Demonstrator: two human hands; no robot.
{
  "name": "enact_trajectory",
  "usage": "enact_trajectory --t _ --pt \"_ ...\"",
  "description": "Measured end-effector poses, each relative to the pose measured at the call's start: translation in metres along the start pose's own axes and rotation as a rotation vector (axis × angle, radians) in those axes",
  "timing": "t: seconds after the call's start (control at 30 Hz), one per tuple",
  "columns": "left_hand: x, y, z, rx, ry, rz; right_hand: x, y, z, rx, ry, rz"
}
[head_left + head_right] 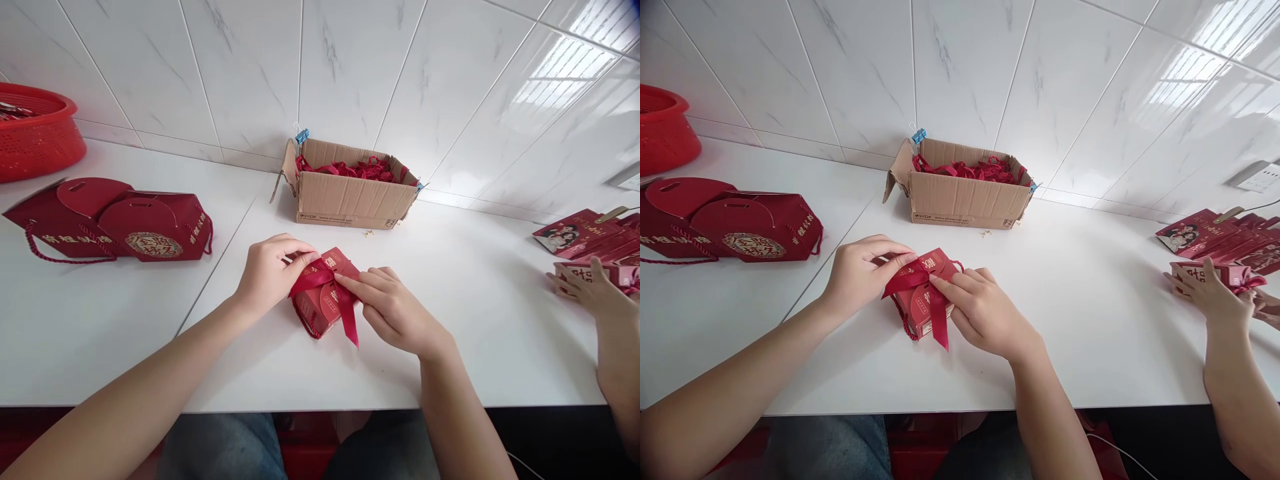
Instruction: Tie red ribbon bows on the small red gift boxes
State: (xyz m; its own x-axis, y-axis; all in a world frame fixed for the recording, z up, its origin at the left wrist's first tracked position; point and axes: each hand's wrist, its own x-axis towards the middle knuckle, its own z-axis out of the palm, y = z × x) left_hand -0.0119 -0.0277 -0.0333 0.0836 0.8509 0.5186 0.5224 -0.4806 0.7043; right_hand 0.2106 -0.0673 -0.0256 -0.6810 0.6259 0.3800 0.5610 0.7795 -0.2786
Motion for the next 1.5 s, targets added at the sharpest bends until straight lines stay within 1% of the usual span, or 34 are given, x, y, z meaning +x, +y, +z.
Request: enact_trajectory --t 0.07,0.17,0.23,0.27,0.3,0.33,0.4,0.47,0.5,0.6,0.73,0.9,1.13,1.5 --pt "0.000 0.002 -0.001 -0.012 0.002 -0.019 0.000 0.000 0.001 0.008 0.027 0.001" --pt "0.001 0.005 -0.005 -0.042 0.049 -0.058 0.001 0.002 0.003 0.042 0.129 0.028" --pt "0.001 0.008 -0.010 -0.029 0.096 -0.041 0.002 0.004 0.004 0.063 0.214 0.048" --pt "0.002 0.010 -0.012 -0.007 0.099 -0.012 0.002 0.004 0.005 0.077 0.250 0.053" --pt "0.001 0.011 -0.015 0.021 0.074 0.022 0.003 0.005 0.006 0.092 0.281 0.055" --pt "0.001 0.013 -0.017 0.049 0.018 0.054 0.003 0.005 0.006 0.107 0.306 0.054" --pt "0.000 0.017 -0.020 0.098 -0.129 0.100 0.004 0.005 0.008 0.132 0.331 0.059" --pt "-0.002 0.019 -0.020 0.129 -0.239 0.109 0.005 0.004 0.010 0.160 0.329 0.073" --pt "-0.003 0.019 -0.020 0.132 -0.265 0.103 0.006 0.004 0.011 0.180 0.322 0.082" --pt "-0.004 0.019 -0.019 0.107 -0.295 0.069 0.007 0.003 0.014 0.223 0.306 0.100" --pt "-0.003 0.018 -0.019 0.086 -0.322 0.036 0.008 0.001 0.016 0.138 0.297 0.067" --pt "-0.001 0.021 -0.023 0.014 -0.379 0.040 0.009 0.002 0.016 0.088 0.303 0.011" --pt "-0.001 0.024 -0.028 -0.009 -0.417 -0.020 0.008 0.004 0.017 0.084 0.286 0.003" --pt "-0.001 0.022 -0.026 -0.035 -0.423 -0.057 0.008 0.005 0.016 0.108 0.273 -0.012"
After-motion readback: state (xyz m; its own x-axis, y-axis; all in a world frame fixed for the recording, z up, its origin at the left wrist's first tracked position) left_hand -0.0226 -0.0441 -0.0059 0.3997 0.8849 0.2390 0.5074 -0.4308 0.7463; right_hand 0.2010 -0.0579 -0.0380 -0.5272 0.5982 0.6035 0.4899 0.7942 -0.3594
